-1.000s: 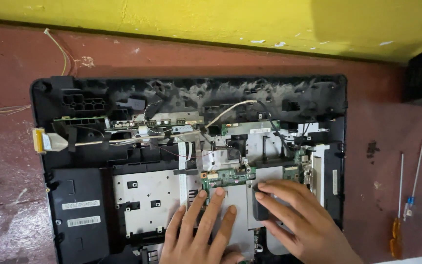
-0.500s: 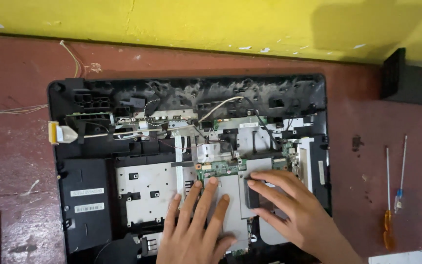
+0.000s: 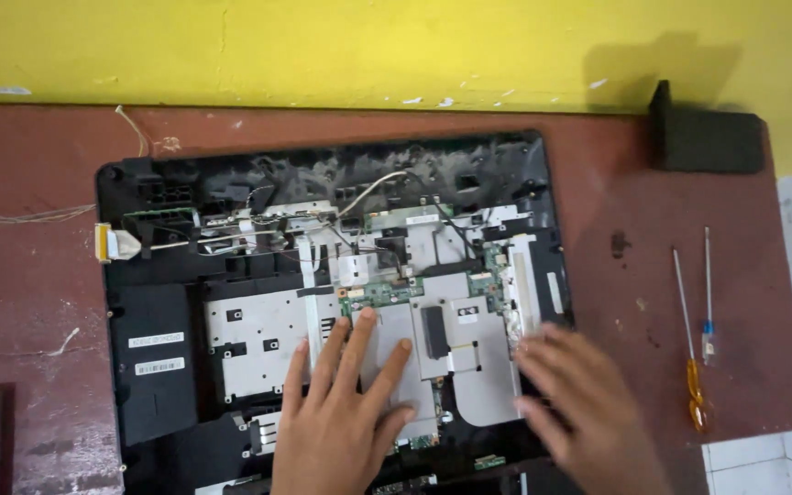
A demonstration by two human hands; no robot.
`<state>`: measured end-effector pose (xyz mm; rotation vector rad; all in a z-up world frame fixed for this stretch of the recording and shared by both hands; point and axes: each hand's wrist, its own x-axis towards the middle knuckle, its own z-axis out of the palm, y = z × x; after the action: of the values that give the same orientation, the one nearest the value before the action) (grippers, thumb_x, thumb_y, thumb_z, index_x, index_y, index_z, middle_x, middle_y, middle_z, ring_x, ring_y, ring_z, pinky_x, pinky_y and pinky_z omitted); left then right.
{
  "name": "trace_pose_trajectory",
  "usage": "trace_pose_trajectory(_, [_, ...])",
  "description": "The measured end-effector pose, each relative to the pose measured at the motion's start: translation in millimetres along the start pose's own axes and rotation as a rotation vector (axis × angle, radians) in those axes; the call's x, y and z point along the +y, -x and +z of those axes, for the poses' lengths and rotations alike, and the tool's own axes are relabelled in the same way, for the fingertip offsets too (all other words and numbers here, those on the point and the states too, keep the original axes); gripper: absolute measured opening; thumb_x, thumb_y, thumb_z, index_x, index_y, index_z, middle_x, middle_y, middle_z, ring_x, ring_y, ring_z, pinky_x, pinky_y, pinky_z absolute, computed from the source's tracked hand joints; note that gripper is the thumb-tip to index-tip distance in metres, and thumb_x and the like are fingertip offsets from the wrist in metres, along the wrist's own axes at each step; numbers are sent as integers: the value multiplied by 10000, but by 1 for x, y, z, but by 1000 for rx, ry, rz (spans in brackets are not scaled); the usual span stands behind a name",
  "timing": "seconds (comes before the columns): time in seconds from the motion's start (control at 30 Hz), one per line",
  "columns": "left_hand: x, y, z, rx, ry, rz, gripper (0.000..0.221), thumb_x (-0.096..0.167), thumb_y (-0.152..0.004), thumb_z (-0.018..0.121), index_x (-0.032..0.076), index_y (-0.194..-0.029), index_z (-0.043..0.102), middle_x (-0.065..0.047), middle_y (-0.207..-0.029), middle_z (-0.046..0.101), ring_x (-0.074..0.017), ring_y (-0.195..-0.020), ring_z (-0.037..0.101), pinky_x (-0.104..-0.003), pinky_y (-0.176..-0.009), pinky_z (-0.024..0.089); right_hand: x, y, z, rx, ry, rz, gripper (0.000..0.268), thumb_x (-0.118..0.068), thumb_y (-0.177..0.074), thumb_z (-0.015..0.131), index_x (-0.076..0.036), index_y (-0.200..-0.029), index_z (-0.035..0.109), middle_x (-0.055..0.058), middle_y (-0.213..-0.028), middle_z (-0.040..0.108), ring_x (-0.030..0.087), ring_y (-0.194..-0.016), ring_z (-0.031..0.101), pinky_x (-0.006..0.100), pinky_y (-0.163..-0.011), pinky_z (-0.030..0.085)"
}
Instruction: Disassembling and reassembling internal components of an electronic device, including RAM installation and securing parts with a screwdriver.
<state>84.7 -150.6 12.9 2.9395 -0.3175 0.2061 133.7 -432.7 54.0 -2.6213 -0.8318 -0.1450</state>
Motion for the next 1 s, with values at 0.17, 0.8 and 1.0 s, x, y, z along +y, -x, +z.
trace_pose_trajectory(0.17, [3,-1,-6,15,-57,23,690,690,-943,519,350,-1537,435,-83,-1689,333,-314,-1473,412,-557,-1172,331,-17,0,9,-139,22,-43,626,-315,-927,708,-142,-1500,527,51,-1581,500,280,-1496,433,501,-1206,385])
trace_pose_trajectory(0.8, [15,-6,-10,29,35,63,566,494,-936,671,170,-1394,592,-89,-1620,447,-248,-1469,442,-488,-1172,354,-24,-20,18,-38,90,-107,457,-294,-990,638,-40,-1370,619,108,-1470,573,257,-1372,540,474,-1187,412])
trace_pose_trajectory(1.0, [14,-9,-8,42,45,50,513,485,-949,662,177,-1357,612,-83,-1582,492,-246,-1414,495,-470,-1148,364,-23,-20,20,-44,92,-104,465,-295,-981,650,-43,-1371,613,110,-1454,567,285,-1347,546,486,-1162,436])
